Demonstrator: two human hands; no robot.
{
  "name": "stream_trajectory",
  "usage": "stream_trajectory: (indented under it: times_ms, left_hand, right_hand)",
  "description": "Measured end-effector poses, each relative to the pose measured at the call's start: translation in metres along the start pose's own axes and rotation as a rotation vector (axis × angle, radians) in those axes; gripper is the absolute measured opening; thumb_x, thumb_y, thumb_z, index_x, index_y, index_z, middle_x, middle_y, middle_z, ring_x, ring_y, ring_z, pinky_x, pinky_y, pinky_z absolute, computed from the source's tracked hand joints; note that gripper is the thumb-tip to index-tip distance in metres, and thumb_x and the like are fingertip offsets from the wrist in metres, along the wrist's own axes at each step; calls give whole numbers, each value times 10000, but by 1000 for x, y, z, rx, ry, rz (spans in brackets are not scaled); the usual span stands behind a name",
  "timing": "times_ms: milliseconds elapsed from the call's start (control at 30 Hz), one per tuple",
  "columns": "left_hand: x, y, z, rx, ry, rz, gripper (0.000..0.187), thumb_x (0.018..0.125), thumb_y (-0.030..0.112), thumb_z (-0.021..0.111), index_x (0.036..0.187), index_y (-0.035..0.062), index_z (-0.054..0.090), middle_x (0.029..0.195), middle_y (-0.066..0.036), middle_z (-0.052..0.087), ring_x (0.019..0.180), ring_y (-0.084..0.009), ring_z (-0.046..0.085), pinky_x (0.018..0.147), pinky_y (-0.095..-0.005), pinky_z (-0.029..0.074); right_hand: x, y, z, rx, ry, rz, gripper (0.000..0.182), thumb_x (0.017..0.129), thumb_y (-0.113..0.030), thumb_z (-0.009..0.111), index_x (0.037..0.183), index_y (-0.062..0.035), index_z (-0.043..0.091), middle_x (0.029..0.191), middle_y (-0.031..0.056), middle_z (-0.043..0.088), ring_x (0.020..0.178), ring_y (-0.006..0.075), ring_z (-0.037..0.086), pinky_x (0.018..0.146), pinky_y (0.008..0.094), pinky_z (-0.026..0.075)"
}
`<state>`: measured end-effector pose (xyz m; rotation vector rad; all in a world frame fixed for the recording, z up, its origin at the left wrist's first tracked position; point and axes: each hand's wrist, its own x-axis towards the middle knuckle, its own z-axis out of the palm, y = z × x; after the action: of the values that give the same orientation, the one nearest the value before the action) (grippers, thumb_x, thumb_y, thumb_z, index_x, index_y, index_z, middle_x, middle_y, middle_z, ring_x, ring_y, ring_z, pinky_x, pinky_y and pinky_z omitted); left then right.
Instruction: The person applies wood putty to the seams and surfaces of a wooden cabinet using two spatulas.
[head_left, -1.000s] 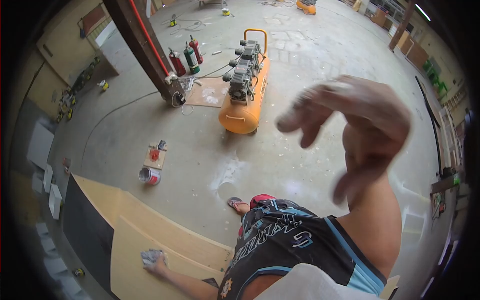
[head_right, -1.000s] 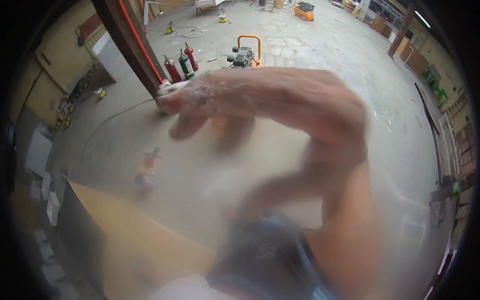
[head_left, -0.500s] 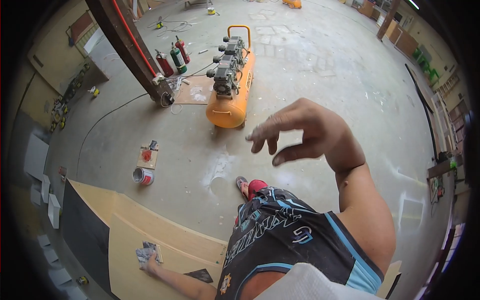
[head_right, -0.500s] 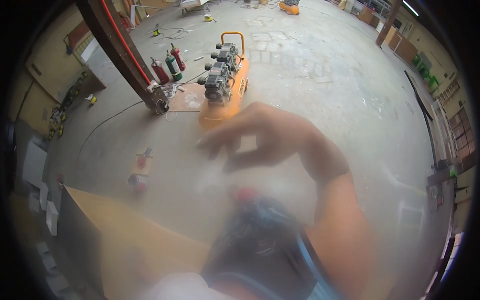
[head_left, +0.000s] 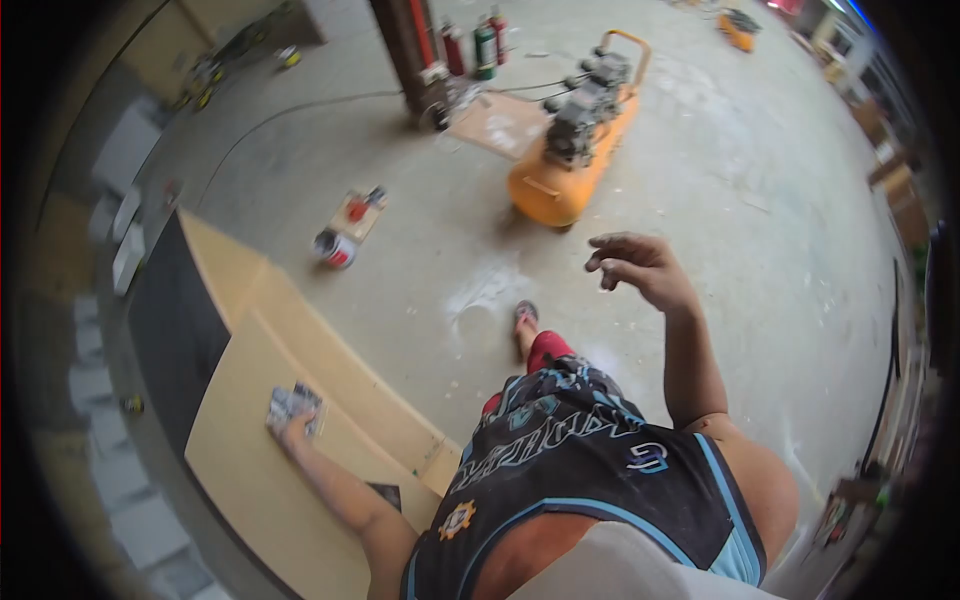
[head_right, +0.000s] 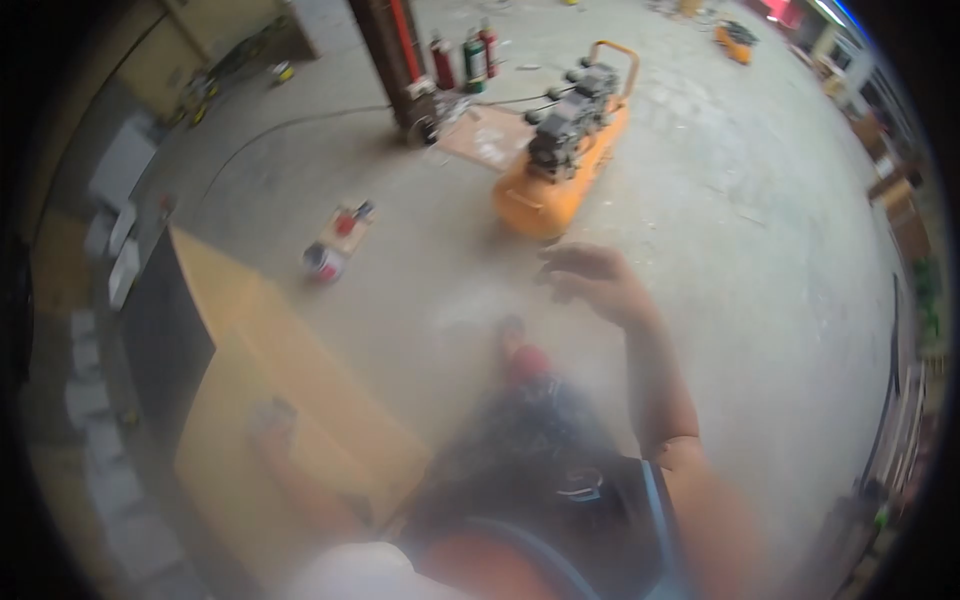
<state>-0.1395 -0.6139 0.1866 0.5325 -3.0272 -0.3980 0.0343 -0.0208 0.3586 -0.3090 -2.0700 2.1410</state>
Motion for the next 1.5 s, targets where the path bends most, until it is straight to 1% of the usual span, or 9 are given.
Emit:
stream_trajectory:
  times_ms: [100, 300, 533, 667, 767, 1067, 1200, 1333, 1500]
  left_hand:
    - [66, -138, 95, -65, -56, -98, 926, 582, 288, 742, 1365, 57, 304, 1352, -133, 396, 1263, -251, 347, 1035, -327, 312]
    - [48, -138, 106, -18, -70, -72, 848, 653, 277, 678, 1362, 15, 292, 1318, -146, 423, 1245, -256, 365, 1025, -309, 318]
    - [-224, -64, 13, -947, 35, -279, 674, 749, 114, 599, 1347, 10, 308, 1322, -133, 419, 1208, -259, 405, 1017, -368, 331]
    - [-5, 183, 21, -1722, -237, -57, 572, 813, 5, 546, 1338, 6, 318, 1325, -124, 416, 1183, -261, 432, 1012, -408, 340]
    - [14, 279, 56, -1760, -477, -109, 627, 790, -42, 536, 1360, 36, 286, 1311, -120, 420, 1172, -270, 441, 1000, -410, 354]
    - [99, 409, 68, -1753, -647, 74, 615, 781, -47, 578, 1332, 56, 324, 1272, -119, 452, 1110, -257, 490, 902, -355, 430]
    - [149, 416, 57, -1589, -644, -112, 518, 785, -23, 592, 1264, 42, 407, 1175, -106, 524, 1041, -230, 540, 840, -344, 467]
    - [162, 450, 33, -1584, -1203, 86, 449, 788, -31, 514, 1228, 4, 427, 1097, -99, 548, 979, -203, 561, 846, -317, 456]
    - [163, 474, 45, -1404, -1934, 312, 507, 767, -5, 577, 1239, -27, 395, 1156, -120, 518, 1054, -221, 528, 918, -341, 416]
  right_hand:
    - [28, 13, 32, 51, -119, -39, 295, 833, -15, 589, 1122, 33, 555, 899, 125, 639, 688, 125, 588, 622, 252, 497]
    - [120, 73, 34, -95, -328, 62, 319, 848, -45, 588, 1151, 36, 527, 913, 97, 639, 740, 108, 583, 654, 244, 494]
    - [195, 121, 37, -161, -742, 240, 290, 862, -43, 549, 1136, 49, 528, 918, 96, 644, 803, 128, 602, 717, 268, 501]
    - [224, 144, 79, -187, -981, 132, 463, 815, -149, 628, 1225, 9, 482, 968, 126, 639, 870, 164, 594, 783, 321, 488]
    - [230, 148, 132, 82, -893, 145, 652, 864, -269, 596, 1371, -29, 264, 1264, 151, 487, 952, 210, 561, 784, 296, 481]
    - [312, 116, 96, 388, -152, 143, 148, 889, -101, 532, 1003, -11, 560, 990, 72, 605, 937, 198, 600, 754, 362, 541]
    - [324, 79, 55, 155, 238, 17, 306, 822, 39, 520, 1106, -75, 505, 953, 25, 593, 842, 125, 601, 720, 268, 526]
    - [335, 74, 71, 272, 198, 53, 354, 798, 42, 494, 1134, -67, 519, 1022, 46, 579, 911, 134, 578, 782, 268, 489]
    - [333, 63, 128, -652, 544, -239, 392, 786, -74, 635, 1156, -33, 514, 1053, 79, 557, 942, 167, 547, 850, 284, 435]
